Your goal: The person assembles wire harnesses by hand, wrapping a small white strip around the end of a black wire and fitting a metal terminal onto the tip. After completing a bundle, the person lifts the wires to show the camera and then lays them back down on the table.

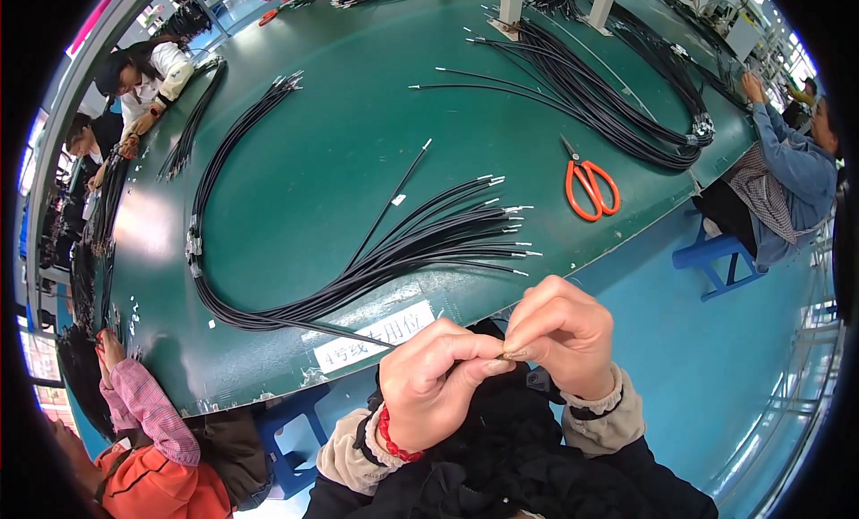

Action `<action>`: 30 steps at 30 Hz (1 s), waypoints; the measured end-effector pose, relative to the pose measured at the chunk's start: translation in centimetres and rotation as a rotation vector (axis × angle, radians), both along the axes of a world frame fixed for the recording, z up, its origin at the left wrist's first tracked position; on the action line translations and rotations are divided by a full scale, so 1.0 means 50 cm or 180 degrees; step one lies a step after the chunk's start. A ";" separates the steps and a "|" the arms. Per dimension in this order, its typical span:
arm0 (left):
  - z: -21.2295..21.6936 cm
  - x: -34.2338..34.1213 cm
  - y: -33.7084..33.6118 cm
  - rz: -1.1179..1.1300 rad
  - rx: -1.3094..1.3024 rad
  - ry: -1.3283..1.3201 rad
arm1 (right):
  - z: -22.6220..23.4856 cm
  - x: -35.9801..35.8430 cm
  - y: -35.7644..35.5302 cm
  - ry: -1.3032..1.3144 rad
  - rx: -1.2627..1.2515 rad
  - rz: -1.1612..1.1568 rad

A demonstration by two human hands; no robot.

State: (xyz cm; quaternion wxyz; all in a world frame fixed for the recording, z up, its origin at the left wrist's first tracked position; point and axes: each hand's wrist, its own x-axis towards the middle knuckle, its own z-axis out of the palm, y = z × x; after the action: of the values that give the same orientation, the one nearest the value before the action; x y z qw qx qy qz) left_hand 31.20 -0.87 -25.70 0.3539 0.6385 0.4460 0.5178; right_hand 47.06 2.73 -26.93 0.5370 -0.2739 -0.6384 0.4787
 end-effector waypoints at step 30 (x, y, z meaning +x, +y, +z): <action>-0.075 0.121 0.036 -0.1046 0.0108 0.0855 | -0.091 0.192 -0.022 -0.0179 -0.1747 -0.0710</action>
State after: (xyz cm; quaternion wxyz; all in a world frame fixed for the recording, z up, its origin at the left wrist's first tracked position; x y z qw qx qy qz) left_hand 37.27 0.91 -29.43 0.3601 0.7718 0.3702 0.3708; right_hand 56.65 1.61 -31.46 0.4743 -0.4905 -0.4657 0.5636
